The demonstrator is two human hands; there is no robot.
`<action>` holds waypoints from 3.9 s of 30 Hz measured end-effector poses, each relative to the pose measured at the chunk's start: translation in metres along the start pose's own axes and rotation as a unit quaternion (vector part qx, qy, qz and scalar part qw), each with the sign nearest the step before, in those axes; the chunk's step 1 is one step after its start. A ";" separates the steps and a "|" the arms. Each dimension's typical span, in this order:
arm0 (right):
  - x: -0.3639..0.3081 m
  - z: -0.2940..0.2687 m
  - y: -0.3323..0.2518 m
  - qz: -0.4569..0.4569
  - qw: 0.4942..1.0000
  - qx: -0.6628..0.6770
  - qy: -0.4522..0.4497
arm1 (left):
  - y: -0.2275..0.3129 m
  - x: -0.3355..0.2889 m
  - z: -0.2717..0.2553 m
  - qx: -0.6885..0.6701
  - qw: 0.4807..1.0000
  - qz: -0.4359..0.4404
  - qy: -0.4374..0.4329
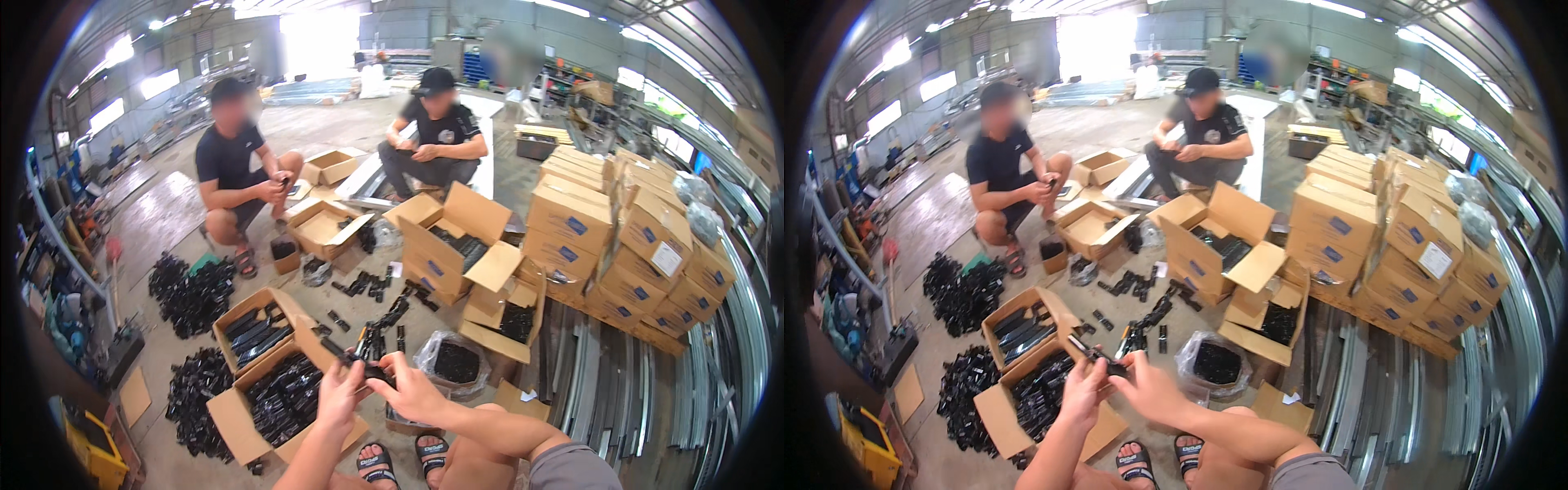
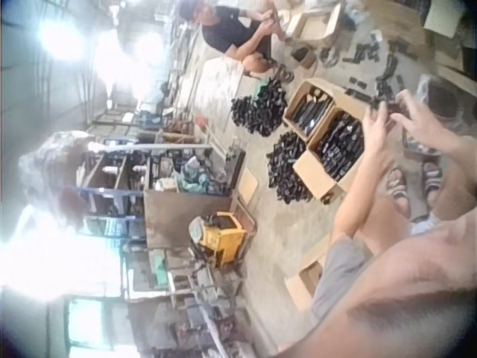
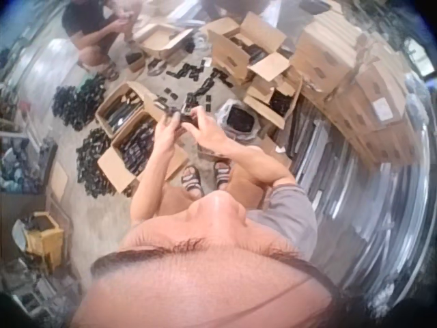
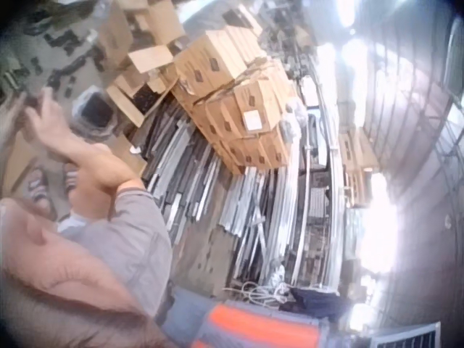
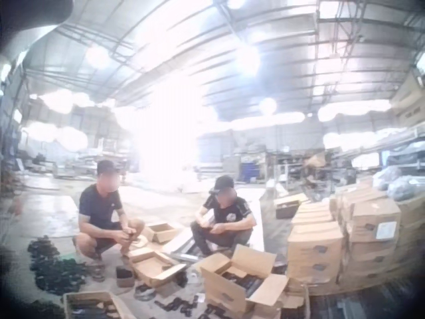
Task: The person picks up black metal brackets from a large group, checks them, and places them into smaller boxes while working with two other people on a fabrication floor.
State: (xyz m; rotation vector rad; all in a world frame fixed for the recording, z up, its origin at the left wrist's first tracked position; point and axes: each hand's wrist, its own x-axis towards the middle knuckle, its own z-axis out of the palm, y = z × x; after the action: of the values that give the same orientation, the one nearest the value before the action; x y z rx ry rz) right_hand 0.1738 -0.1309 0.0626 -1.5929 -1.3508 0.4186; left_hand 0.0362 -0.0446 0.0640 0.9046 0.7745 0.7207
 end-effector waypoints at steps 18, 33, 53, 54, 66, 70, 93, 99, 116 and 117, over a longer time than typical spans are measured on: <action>0.014 0.010 0.038 0.192 0.918 0.341 -0.070 | -0.016 -0.003 -0.006 0.146 0.983 0.079 -0.084; 0.028 0.000 0.055 0.197 0.904 0.369 -0.090 | -0.027 0.001 -0.013 0.193 0.970 0.073 -0.131; 0.031 0.000 0.042 0.140 0.954 0.258 -0.062 | -0.013 -0.004 -0.022 0.165 0.975 -0.020 -0.150; 0.031 0.001 0.043 0.139 0.962 0.228 -0.055 | -0.015 -0.003 -0.020 0.178 0.971 -0.003 -0.156; 0.031 0.021 0.078 0.078 0.986 0.148 0.020 | -0.007 -0.013 -0.013 0.212 0.958 -0.042 -0.190; 0.034 -0.011 0.034 0.095 0.979 0.176 -0.048 | -0.007 -0.005 -0.019 0.127 0.967 -0.122 -0.182; 0.017 -0.010 0.007 -0.011 0.983 0.170 0.060 | -0.010 -0.006 -0.029 0.215 0.956 -0.022 -0.198; 0.020 -0.014 0.007 0.037 0.979 0.190 0.057 | -0.012 -0.008 -0.018 0.188 0.960 -0.037 -0.202; 0.042 -0.048 0.041 0.081 0.966 0.246 0.011 | -0.001 -0.013 -0.023 0.133 0.977 -0.093 -0.135; 0.051 -0.053 0.049 0.094 0.966 0.240 0.030 | -0.001 -0.017 -0.029 0.145 0.977 -0.089 -0.132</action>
State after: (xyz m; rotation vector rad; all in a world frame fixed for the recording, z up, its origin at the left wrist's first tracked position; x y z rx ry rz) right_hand 0.2579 -0.1044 0.0628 -1.3153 -0.9608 0.7464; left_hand 0.0038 -0.0468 0.0558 1.1515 0.7213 0.3242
